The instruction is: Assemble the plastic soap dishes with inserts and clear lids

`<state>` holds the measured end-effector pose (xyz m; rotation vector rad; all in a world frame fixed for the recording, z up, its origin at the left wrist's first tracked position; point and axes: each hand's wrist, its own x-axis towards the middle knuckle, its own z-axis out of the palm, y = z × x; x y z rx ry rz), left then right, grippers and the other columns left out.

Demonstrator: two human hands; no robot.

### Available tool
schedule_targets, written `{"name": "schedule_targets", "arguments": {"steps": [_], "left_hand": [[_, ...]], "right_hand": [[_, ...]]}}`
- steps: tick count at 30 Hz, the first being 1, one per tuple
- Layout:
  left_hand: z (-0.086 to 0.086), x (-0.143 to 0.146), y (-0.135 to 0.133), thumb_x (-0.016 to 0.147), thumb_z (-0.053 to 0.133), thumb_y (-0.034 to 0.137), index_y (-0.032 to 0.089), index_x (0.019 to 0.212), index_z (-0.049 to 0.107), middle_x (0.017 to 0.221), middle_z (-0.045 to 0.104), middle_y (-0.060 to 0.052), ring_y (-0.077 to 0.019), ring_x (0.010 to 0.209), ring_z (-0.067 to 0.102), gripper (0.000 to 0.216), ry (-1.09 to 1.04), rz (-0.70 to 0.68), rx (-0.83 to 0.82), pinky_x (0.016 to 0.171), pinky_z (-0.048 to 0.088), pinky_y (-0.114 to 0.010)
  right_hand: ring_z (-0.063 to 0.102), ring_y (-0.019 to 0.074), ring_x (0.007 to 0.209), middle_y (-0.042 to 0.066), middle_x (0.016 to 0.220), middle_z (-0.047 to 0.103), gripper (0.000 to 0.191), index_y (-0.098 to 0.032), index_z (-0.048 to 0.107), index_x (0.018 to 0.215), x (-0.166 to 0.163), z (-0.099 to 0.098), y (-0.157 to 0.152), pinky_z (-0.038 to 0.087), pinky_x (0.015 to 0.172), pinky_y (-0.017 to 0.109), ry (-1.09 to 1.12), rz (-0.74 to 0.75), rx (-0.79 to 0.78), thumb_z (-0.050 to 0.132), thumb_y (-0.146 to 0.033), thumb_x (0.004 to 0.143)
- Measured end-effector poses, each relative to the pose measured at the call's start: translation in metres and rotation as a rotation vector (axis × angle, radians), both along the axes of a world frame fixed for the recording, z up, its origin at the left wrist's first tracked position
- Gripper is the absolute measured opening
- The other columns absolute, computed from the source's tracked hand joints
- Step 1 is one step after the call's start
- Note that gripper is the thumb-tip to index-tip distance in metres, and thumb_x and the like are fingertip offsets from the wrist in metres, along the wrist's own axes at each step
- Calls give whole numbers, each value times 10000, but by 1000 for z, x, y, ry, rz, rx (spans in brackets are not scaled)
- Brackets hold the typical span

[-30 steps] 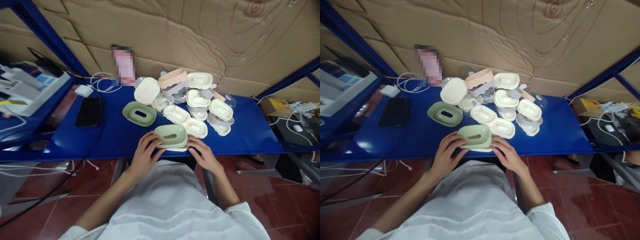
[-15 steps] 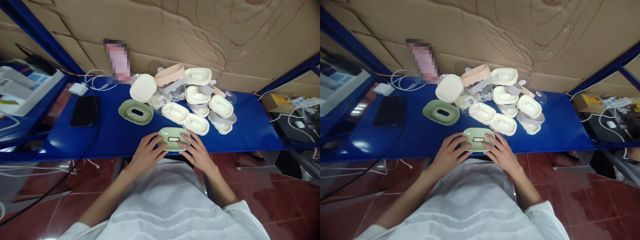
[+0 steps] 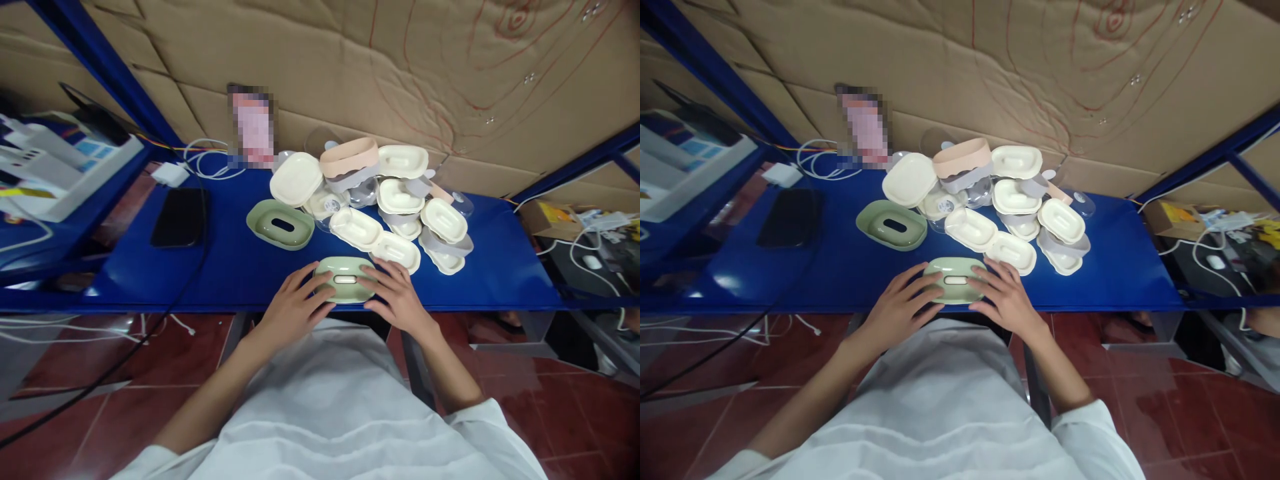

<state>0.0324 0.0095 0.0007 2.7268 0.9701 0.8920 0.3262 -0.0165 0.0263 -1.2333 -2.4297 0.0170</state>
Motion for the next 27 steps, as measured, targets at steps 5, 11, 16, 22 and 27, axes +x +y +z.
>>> {"name": "schedule_targets", "arguments": {"steps": [5,11,16,22,27], "left_hand": [[2,-10,2,1019,700,260,232,1152,717,1367,735,-82,-358,1451,560,137,-60,31,-69,1153,558,-547],[2,-17,4,1023,703,259,225,1139,683,1426,645,-112,-309,1498,514,122,-185,-8,-206,1233,508,-516],[2,-19,3,1023,722,291,252,1244,648,1576,502,-137,-295,1500,540,236,-272,34,-309,1232,518,-488],[-1,-21,5,962,809,390,342,1670,315,1757,336,-147,-343,1619,394,865,-359,100,-470,1283,452,-556],[-6,-23,8,1005,746,461,358,1684,337,1743,408,-108,-320,1603,432,799,-282,45,-473,1299,429,-543]], "right_hand": [[536,341,1492,135,1614,586,491,-239,631,1518,-36,28,76,439,1203,517,-61,-197,81,501,-500,1123],[664,427,1280,272,1593,559,747,-102,587,1531,-87,26,144,433,1134,597,-180,-342,23,543,-676,1055],[619,348,1419,169,1528,653,551,-185,641,1484,-50,39,112,480,1193,534,82,-263,-32,588,-553,1077],[358,296,1644,101,1770,369,563,-284,458,1661,-9,27,23,390,1325,528,160,68,-192,554,-371,1114],[194,337,1696,105,1763,381,593,-287,386,1703,-19,-4,3,363,1325,623,88,171,-125,517,-325,1126]]}}
